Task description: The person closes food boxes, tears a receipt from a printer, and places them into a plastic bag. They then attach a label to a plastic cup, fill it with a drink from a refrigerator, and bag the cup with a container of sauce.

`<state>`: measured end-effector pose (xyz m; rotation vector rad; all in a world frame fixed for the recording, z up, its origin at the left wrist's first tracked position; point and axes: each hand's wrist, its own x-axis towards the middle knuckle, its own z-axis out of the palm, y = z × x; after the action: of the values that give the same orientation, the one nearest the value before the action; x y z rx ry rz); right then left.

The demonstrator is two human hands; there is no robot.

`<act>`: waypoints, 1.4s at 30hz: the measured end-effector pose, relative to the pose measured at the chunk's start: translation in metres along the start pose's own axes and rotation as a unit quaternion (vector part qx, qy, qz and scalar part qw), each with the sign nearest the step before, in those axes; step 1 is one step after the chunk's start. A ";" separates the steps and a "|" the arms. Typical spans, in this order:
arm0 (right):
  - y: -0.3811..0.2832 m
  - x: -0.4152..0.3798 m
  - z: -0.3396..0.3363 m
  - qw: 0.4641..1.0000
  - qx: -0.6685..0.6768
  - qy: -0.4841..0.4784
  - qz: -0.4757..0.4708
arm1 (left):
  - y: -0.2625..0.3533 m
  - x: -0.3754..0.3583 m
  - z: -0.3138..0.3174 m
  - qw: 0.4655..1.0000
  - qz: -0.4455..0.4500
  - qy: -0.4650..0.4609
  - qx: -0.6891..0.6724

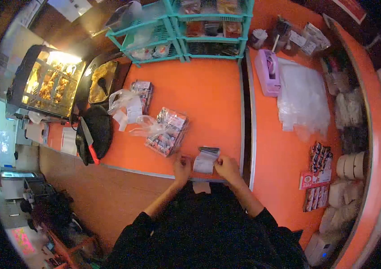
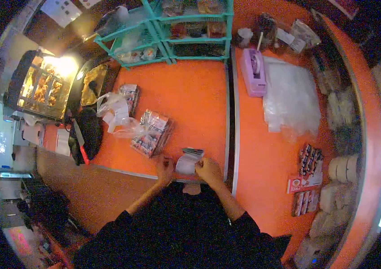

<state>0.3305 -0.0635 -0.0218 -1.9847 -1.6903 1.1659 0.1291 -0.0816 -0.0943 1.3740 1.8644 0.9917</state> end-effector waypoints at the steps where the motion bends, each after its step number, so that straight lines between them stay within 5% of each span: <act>1: -0.004 0.001 0.003 1.000 -0.004 -0.004 -0.008 | -0.013 -0.007 -0.007 0.986 -0.063 0.027 -0.154; 2: -0.007 0.001 0.006 0.984 0.157 -0.078 0.000 | -0.026 -0.011 -0.014 0.944 -0.120 0.054 -0.304; 3: -0.011 0.002 0.009 0.937 0.313 -0.152 0.010 | -0.018 -0.010 -0.034 0.943 -0.120 0.062 -0.304; 5: -0.043 0.001 0.015 0.931 0.318 -0.166 -0.074 | 0.034 -0.010 -0.093 0.884 -0.247 0.014 -0.397; 7: -0.087 -0.004 0.024 0.918 0.324 -0.169 -0.152 | 0.070 0.011 -0.128 0.913 -0.169 0.116 -0.352; 9: -0.134 -0.006 0.037 0.883 0.220 0.034 -0.414 | 0.048 0.044 -0.153 0.948 -0.065 0.094 -0.296; 13: -0.135 0.027 0.085 0.920 0.090 0.212 -0.318 | -0.034 0.124 -0.145 0.976 0.063 0.083 -0.189; 14: -0.124 0.030 0.093 0.918 0.088 0.224 -0.316 | -0.055 0.136 -0.141 0.952 -0.068 -0.030 -0.296; 15: -0.110 0.030 0.103 0.949 0.077 0.215 -0.218 | -0.065 0.145 -0.139 0.889 -0.198 -0.143 -0.388; 17: -0.079 0.046 0.140 0.969 0.068 0.211 -0.108 | -0.061 0.149 -0.141 0.860 -0.226 -0.187 -0.418; 20: -0.059 0.060 0.171 0.938 0.181 0.268 -0.124 | -0.065 0.138 -0.134 0.830 -0.291 -0.206 -0.428; 21: -0.084 0.045 0.144 0.917 0.331 0.187 -0.118 | -0.072 0.138 -0.134 0.832 -0.303 -0.201 -0.420; 22: -0.092 0.048 0.130 0.905 0.347 0.197 -0.151 | -0.079 0.140 -0.133 0.833 -0.315 -0.196 -0.411; 23: -0.101 0.052 0.116 0.891 0.361 0.206 -0.183 | -0.096 0.142 -0.129 0.872 -0.278 -0.205 -0.347; 24: -0.100 0.060 0.109 0.891 0.237 0.303 -0.243 | -0.109 0.139 -0.128 0.904 -0.241 -0.211 -0.281; 28: -0.140 0.095 0.099 0.915 -0.147 0.201 -0.318 | -0.097 0.131 -0.135 0.940 -0.171 -0.227 -0.191; 32: -0.178 0.078 0.064 0.932 -0.166 0.066 -0.315 | -0.101 0.118 -0.142 0.949 -0.123 -0.218 -0.192; 34: -0.175 0.037 0.045 0.888 0.242 0.070 -0.385 | -0.104 0.095 -0.149 0.943 -0.148 -0.206 -0.217; 35: -0.160 0.021 0.043 0.892 0.239 0.080 -0.376 | -0.109 0.088 -0.155 0.936 -0.153 -0.200 -0.247; 37: -0.128 -0.013 0.044 0.811 0.476 0.134 -0.312 | -0.141 0.077 -0.164 0.932 -0.148 -0.195 -0.268; 38: -0.099 -0.032 0.038 0.814 0.453 0.194 -0.307 | -0.145 0.065 -0.168 0.931 -0.151 -0.189 -0.274; 39: -0.084 -0.059 0.028 0.785 0.526 0.253 -0.208 | -0.148 0.051 -0.178 0.932 -0.165 -0.163 -0.279; 40: -0.070 -0.088 0.018 0.729 0.598 0.313 -0.115 | -0.149 0.037 -0.185 0.932 -0.181 -0.129 -0.287; 41: -0.068 -0.120 -0.002 0.580 0.729 0.318 -0.175 | -0.151 0.021 -0.189 0.951 -0.124 -0.093 -0.268; 42: -0.074 -0.159 -0.027 0.695 0.599 0.344 -0.198 | -0.150 0.011 -0.192 0.950 -0.131 -0.055 -0.277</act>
<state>0.3008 -0.1820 0.1070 -0.8947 -0.5427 0.7901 -0.1067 -0.1386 -0.1198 0.8067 1.4782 1.1547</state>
